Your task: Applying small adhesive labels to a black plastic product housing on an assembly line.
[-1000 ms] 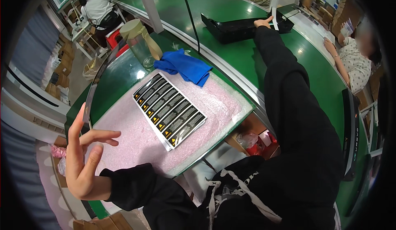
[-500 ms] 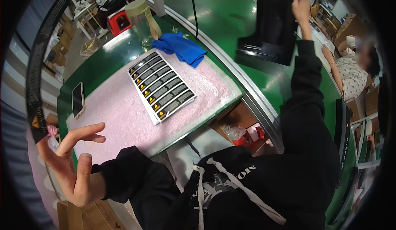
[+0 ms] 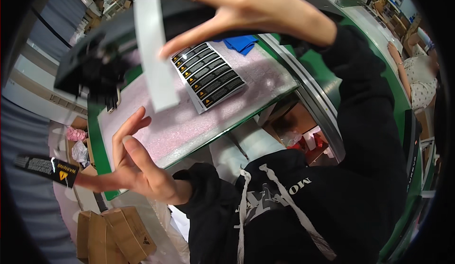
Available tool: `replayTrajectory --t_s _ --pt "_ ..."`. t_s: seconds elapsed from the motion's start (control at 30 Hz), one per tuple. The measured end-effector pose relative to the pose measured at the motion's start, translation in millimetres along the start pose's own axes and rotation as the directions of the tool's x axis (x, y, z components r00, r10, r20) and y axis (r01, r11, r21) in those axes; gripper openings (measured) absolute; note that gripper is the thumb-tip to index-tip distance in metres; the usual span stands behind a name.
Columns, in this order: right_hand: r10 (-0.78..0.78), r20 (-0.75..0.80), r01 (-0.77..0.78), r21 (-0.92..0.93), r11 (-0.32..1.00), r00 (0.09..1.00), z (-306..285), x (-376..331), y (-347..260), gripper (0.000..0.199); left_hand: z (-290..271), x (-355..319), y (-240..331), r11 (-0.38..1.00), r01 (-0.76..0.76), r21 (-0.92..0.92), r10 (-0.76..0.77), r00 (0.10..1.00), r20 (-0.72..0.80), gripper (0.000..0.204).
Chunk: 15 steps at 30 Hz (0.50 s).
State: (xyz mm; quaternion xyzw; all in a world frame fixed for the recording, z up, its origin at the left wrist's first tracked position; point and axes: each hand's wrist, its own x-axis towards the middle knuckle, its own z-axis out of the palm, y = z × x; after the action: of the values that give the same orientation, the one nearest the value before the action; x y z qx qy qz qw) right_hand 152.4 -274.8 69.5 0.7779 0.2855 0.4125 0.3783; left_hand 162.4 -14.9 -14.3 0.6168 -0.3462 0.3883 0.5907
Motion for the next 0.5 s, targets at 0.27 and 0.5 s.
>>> replayTrajectory --t_s 0.27,0.5 --pt "-0.007 -0.228 0.033 0.108 0.994 0.974 41 48 -97 0.082 -9 -14 -47 0.957 0.162 0.241 -0.131 0.981 -0.142 0.068" --pt "0.178 -0.203 -0.124 0.252 0.96 0.963 11 35 -135 0.069 -1 -42 -31 0.805 0.342 -0.485 -0.414 0.909 -0.046 0.068"
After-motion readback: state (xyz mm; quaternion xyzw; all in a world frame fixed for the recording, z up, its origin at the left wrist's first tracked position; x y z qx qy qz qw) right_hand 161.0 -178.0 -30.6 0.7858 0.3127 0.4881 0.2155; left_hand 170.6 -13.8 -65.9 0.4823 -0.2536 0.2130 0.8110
